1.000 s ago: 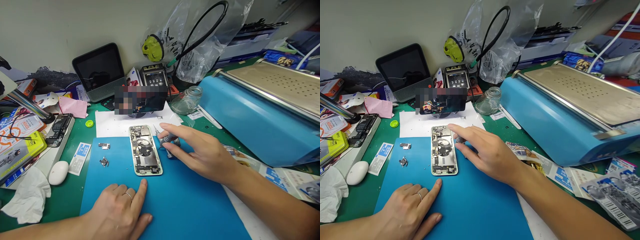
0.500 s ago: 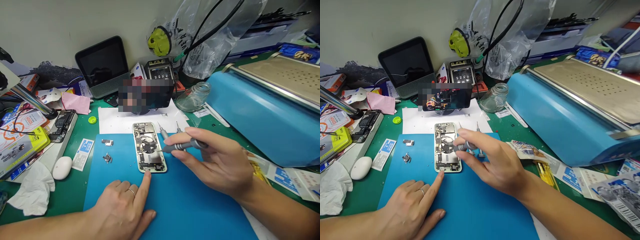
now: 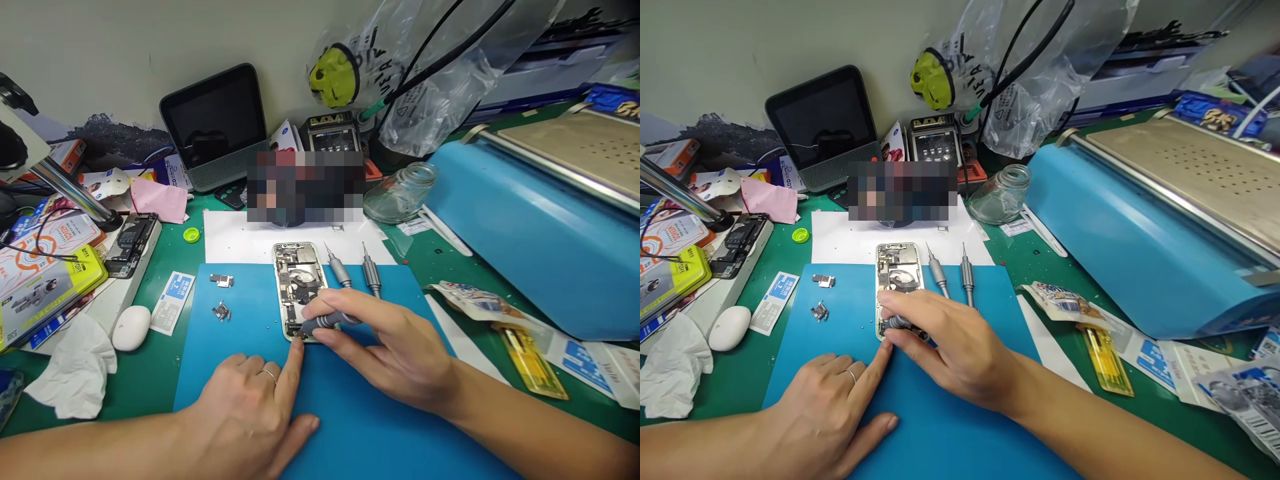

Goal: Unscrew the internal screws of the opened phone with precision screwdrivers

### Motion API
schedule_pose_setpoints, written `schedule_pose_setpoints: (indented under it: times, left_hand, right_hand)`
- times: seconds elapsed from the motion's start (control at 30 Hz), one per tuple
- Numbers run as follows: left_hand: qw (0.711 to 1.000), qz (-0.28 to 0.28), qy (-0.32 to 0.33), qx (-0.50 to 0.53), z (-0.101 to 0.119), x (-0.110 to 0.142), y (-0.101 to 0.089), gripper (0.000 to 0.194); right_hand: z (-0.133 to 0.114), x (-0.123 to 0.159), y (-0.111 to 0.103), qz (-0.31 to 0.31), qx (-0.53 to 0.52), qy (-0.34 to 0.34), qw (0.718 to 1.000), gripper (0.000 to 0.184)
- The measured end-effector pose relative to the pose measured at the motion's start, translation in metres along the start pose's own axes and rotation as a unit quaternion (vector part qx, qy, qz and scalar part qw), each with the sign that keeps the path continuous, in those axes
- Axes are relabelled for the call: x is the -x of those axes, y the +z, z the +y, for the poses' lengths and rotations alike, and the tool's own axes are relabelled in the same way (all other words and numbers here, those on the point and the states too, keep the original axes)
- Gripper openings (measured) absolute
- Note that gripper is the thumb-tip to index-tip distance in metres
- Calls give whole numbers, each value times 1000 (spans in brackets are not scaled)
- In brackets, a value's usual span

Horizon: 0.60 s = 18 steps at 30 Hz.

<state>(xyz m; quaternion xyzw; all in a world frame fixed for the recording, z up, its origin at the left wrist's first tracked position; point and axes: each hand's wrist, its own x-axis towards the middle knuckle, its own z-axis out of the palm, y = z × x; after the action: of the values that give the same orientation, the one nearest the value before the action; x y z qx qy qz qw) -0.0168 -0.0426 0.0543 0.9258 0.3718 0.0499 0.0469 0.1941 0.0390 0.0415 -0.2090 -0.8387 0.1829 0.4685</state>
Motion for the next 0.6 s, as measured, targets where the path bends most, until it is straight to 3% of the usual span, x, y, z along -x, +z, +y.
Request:
schedule_pose_setpoints:
  times: [0.6]
  left_hand:
    - [1000, 13, -1, 2, 0, 0, 2, 57]
  right_hand:
    - [2, -5, 4, 2, 37, -46, 998, 56]
